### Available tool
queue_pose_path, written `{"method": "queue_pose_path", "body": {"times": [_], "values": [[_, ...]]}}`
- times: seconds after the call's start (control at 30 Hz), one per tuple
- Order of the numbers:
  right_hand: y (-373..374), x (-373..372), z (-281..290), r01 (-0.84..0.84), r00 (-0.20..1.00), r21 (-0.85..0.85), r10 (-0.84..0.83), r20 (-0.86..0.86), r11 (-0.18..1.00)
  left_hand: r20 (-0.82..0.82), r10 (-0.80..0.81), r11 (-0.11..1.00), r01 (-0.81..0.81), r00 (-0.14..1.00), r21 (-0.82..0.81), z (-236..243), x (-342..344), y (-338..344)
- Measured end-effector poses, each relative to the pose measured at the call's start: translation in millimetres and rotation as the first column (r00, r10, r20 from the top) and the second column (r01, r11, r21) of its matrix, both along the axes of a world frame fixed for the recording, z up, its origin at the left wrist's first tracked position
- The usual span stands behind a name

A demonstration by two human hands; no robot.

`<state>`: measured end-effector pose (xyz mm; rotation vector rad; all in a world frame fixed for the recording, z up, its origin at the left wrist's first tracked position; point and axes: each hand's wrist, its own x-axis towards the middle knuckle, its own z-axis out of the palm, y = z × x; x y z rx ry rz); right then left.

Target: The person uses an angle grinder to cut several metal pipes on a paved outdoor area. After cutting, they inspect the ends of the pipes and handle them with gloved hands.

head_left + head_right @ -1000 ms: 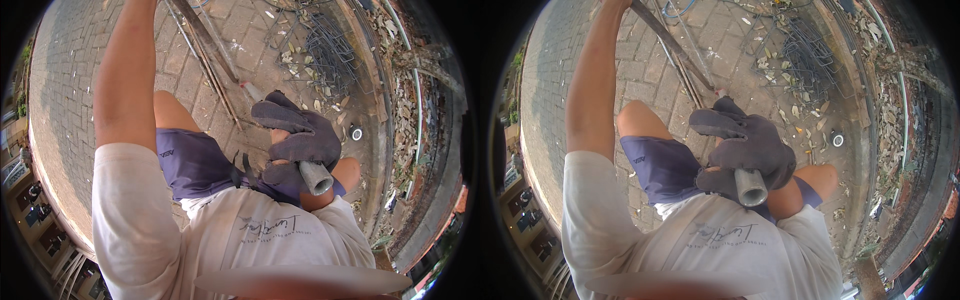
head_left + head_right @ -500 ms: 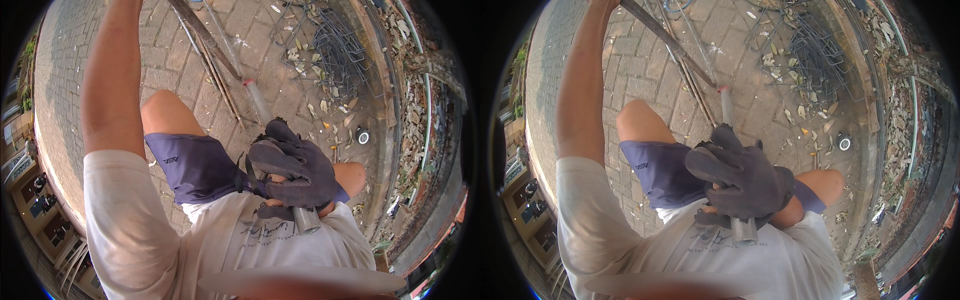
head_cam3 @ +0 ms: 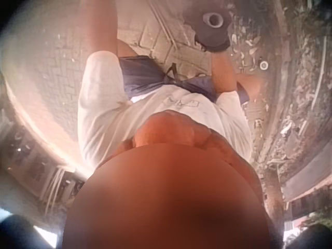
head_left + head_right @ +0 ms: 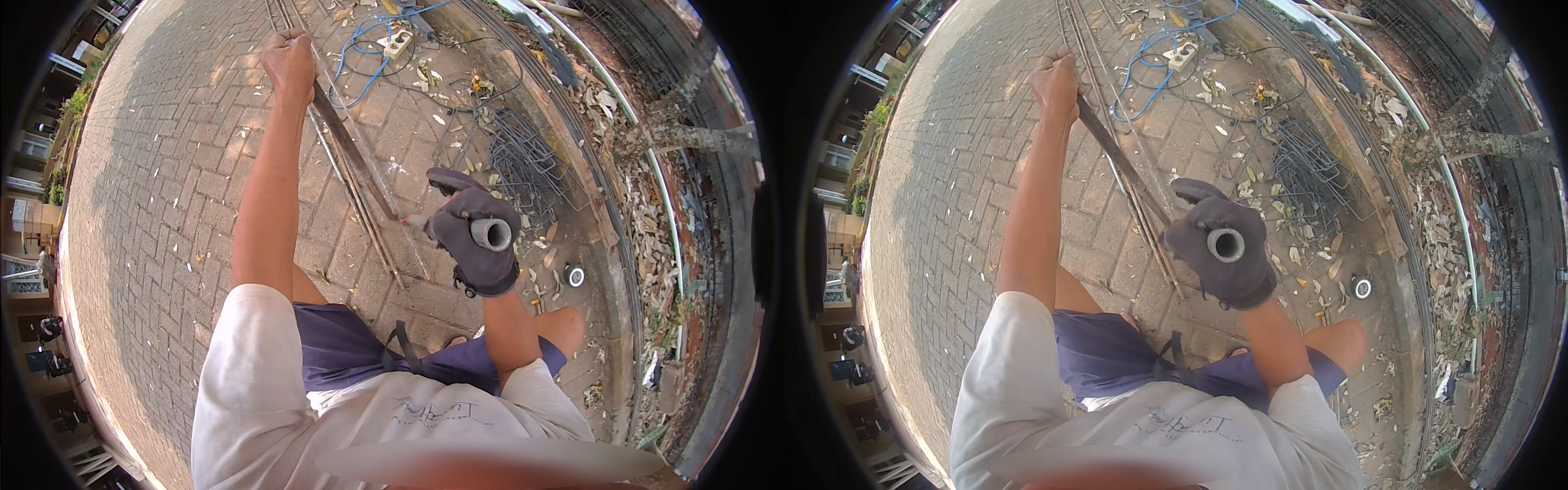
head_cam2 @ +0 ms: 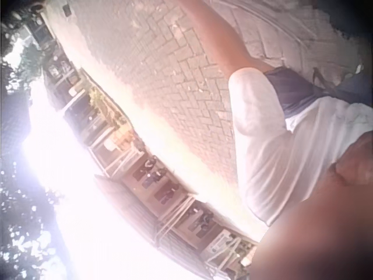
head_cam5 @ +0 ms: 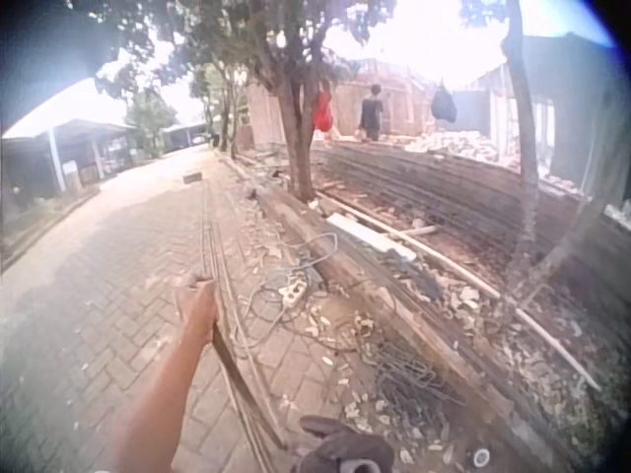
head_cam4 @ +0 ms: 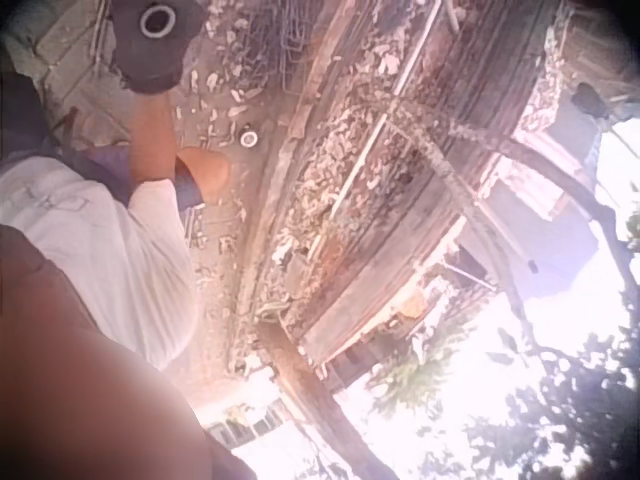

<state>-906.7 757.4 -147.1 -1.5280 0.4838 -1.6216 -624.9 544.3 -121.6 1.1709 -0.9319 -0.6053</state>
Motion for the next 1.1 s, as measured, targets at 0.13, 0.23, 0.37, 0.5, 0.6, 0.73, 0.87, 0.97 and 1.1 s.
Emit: {"method": "queue_pose_path", "body": {"times": [0.13,0.23,0.37,0.5,0.6,0.73,0.87,0.97,1.1], "values": [[-42.1,44.1,21.0,0.364,0.931,0.358,-0.32,-0.177,0.86,-0.099,-0.26,0.964,0.251,0.961,-0.092,-3.8,5.5,89.8],[-64.1,45.3,34.5,0.443,0.896,0.354,-0.393,-0.207,0.824,-0.172,-0.475,0.88,0.464,0.863,-0.102,-19.4,19.4,159.0],[-74.4,-21.7,21.3,0.599,0.733,0.37,-0.672,0.104,0.71,-0.279,-0.362,0.931,0.33,0.889,-0.157,-26.5,43.1,215.6],[-68.7,-128.5,-35.6,0.529,0.394,0.66,-0.843,0.365,0.533,-0.18,-0.098,0.984,0.068,0.979,-0.164,24.1,77.7,239.9],[-37.4,-211.1,-104.4,0.45,0.219,0.803,-0.92,0.326,0.392,-0.036,-0.09,0.99,0.085,0.995,-0.114,56.6,99.8,254.9],[19.0,-281.2,-185.5,0.41,0.059,0.9,-0.989,0.136,0.148,0.502,-0.123,0.987,0.054,0.856,0.15,27.8,98.7,241.3],[52.8,-306.5,-229.7,0.253,0.049,0.967,-0.999,-0.023,-0.01,0.691,-0.549,0.831,0.221,0.47,0.51,-62.1,89.2,195.5],[60.5,-313.4,-235.9,0.169,0.039,0.984,-0.997,-0.068,-0.06,0.658,-0.749,0.649,0.299,0.085,0.7,-158.0,70.8,183.9],[69.3,-305.3,-230.6,0.082,-0.08,0.995,-0.996,-0.048,-0.054,0.285,-0.906,0.286,0.044,-0.312,0.957,-278.0,36.9,209.3]]}}
